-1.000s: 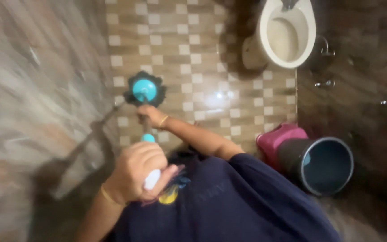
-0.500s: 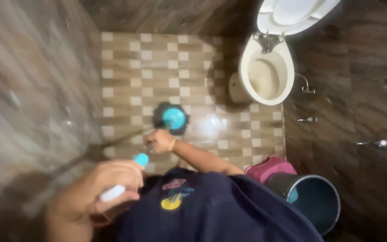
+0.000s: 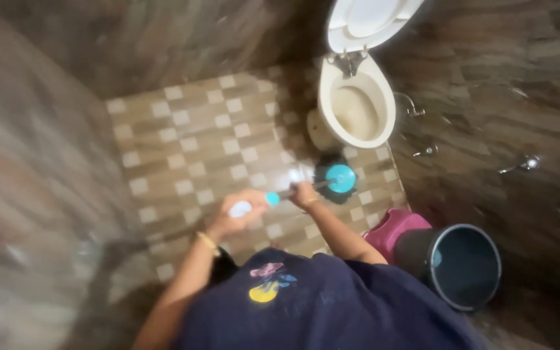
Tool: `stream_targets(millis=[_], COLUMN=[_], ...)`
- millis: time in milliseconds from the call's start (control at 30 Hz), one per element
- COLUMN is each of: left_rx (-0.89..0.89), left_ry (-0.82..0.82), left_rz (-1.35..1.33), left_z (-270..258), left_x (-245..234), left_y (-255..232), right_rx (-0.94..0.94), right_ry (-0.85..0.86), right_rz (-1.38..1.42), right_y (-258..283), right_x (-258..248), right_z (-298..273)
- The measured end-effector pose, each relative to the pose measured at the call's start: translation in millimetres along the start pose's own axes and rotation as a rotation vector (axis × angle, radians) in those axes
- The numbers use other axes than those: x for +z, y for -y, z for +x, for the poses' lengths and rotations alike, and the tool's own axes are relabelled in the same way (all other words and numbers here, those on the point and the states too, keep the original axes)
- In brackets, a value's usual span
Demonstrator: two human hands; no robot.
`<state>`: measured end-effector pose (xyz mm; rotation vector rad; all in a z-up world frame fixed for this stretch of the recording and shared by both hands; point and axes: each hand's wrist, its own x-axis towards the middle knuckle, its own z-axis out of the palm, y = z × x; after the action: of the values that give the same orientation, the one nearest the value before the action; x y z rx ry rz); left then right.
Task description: The person mops the checkered tile floor of a small bathroom using a long-handled spin mop, pushing and pulling the mop head across the floor around the toilet and along the walls. Near the end, the person carries the mop to a bucket in an adjacent area and dips the mop head into it.
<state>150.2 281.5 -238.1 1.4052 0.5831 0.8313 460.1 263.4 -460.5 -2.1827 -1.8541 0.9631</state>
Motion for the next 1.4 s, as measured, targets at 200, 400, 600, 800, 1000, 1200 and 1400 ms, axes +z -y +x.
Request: stream_targets(millis=[200,400,600,800,1000,1200,1400], left_rx=[-0.008,-0.103,0.138,0.360,0.267,0.066,0.200], left_ry=[-0.107,-0.118,-0.138,-0.222,-0.098,0.013,-0.015], left_rz=[-0.074,-0.086,0.207,0.564,0.761,0.734,0.630], left_z=[15.8,19.6,18.0,18.2,36.8,69.7,83.8], left_x=[-46.6,-139.6,-188.9,-177.9,-143.5,-137.1,-160.3], left_y=[84.3,-46.8,-212.8,-285.1,-272.4,-289.6,-267.9], right_rx=[0.046,-0.184,-0.416,-0.513,-1.079,-1.203,-1.082], right_ry=[-0.115,-0.408,-0.373,-0.086,0.109,0.174,0.195], right_rz=[-0.079,0.165,0.386,0.482,0.413,0.566,0.240], right_y=[-15.4,110.7,244.0,343.7,385.5,366.5,348.8], right_x=[55.0,70.1,87.7,97.0,15.7,7.3,-36.9], right_z=[65.1,88.7,123.4,150.1,152.7,188.6,205.9])
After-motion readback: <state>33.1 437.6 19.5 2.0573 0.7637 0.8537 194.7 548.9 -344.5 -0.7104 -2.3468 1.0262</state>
